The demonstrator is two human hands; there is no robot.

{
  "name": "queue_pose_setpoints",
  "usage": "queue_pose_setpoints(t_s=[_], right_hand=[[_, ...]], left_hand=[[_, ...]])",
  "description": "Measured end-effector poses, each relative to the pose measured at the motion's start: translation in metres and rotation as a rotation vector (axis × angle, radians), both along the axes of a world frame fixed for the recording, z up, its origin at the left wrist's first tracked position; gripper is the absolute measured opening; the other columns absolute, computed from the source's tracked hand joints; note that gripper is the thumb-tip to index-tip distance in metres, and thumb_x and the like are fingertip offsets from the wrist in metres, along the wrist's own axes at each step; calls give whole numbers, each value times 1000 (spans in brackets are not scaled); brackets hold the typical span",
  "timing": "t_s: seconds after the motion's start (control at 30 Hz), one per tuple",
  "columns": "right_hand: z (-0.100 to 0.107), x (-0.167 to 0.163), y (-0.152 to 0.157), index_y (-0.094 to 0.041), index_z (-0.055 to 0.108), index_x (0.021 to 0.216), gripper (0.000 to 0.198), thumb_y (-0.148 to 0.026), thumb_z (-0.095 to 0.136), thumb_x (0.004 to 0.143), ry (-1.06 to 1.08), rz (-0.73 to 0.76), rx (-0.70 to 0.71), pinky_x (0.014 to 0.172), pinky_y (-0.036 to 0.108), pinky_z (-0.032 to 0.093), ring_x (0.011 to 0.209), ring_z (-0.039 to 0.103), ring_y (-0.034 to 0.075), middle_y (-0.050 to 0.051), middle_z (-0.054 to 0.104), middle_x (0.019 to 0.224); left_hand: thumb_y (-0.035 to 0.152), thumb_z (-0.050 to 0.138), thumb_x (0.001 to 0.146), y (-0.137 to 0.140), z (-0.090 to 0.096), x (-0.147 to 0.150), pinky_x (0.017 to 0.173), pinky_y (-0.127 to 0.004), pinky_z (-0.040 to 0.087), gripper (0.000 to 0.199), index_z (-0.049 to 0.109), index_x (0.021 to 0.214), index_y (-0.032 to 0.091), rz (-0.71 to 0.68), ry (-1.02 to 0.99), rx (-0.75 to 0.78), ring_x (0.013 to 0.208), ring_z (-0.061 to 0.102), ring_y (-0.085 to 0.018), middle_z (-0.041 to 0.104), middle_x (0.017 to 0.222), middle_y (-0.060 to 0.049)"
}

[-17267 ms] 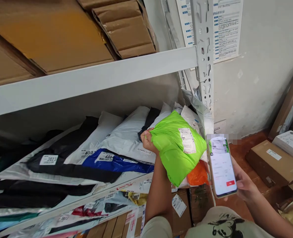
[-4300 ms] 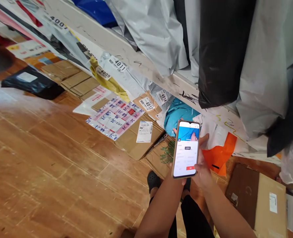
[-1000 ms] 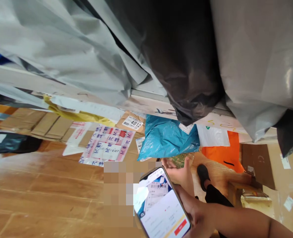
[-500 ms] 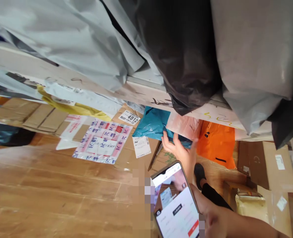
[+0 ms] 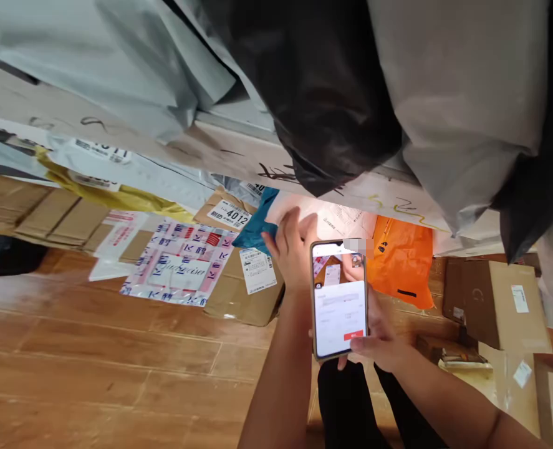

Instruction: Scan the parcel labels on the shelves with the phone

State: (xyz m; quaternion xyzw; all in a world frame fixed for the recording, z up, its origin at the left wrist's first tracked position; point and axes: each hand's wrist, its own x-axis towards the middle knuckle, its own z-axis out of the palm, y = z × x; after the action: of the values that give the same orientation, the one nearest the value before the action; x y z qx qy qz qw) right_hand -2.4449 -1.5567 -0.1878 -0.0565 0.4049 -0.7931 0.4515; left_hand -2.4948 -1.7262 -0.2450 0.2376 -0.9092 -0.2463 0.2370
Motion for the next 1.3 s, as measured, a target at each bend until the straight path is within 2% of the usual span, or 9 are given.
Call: queue_pose_setpoints(t_s=[0.07,0.17,0.33,0.53,0.73,0.83,0.97,1.17,1.3], right_hand=[[-1,-2,0,-34,24,152,96,-55,83,78,13,-66,16,47,27,58,68,74,23,6,75,96],[0,-6,-2,-36,17,155,104,-56,83,76,-10,-165,41,41,27,56,69,74,25,8,74,104],[2,-13,-6,-40,12,156,112,-57,84,72,-29,-278,54,42,32,61,78,75,30,9,73,112],[2,-18,-6,-37,19,155,103,-55,82,76,2,-359,44,38,32,60,79,76,32,6,75,95],[8,-19,-3,-35,29,143,86,-48,84,78,120,-272,127,44,32,62,75,75,27,5,73,99],[8,-17,-4,-33,35,133,77,-42,86,77,163,-297,190,44,28,62,66,73,21,3,72,99],[8,-14,-7,-34,32,132,81,-38,88,74,165,-334,273,41,24,58,64,71,19,3,72,97],[9,-12,-8,-34,22,141,102,-30,91,66,137,-335,298,41,27,59,69,74,23,5,74,102],[11,-12,-7,-32,28,141,95,-25,88,67,118,-322,309,42,27,59,69,73,22,8,74,106]], left_hand=[[22,54,96,-8,-4,1,123,-61,21,38,71,129,23,21,32,-106,145,41,-37,53,150,-16],[23,61,91,-12,-10,7,120,-60,30,47,65,138,22,14,2,-133,147,34,-42,42,159,-18],[25,62,91,-10,-16,13,117,-62,33,54,59,145,21,-15,-35,-186,143,38,-44,37,161,-21],[28,61,93,-13,-18,14,116,-60,35,54,56,146,18,-64,-37,-235,143,37,-45,35,161,-24],[31,61,93,-15,-18,15,116,-61,34,55,56,146,18,-69,-54,-180,142,37,-45,35,161,-24],[30,61,93,-14,-17,14,118,-61,32,54,57,146,19,-64,-62,-152,143,36,-44,35,162,-22],[29,60,94,-13,-16,14,118,-60,31,53,57,146,20,-62,-82,-150,144,35,-43,34,162,-21],[31,61,93,-14,-16,15,118,-60,31,55,56,147,21,-69,-97,-137,145,34,-43,34,163,-20],[30,60,93,-14,-15,15,119,-60,31,53,57,146,21,-64,-99,-125,145,35,-42,34,163,-20]])
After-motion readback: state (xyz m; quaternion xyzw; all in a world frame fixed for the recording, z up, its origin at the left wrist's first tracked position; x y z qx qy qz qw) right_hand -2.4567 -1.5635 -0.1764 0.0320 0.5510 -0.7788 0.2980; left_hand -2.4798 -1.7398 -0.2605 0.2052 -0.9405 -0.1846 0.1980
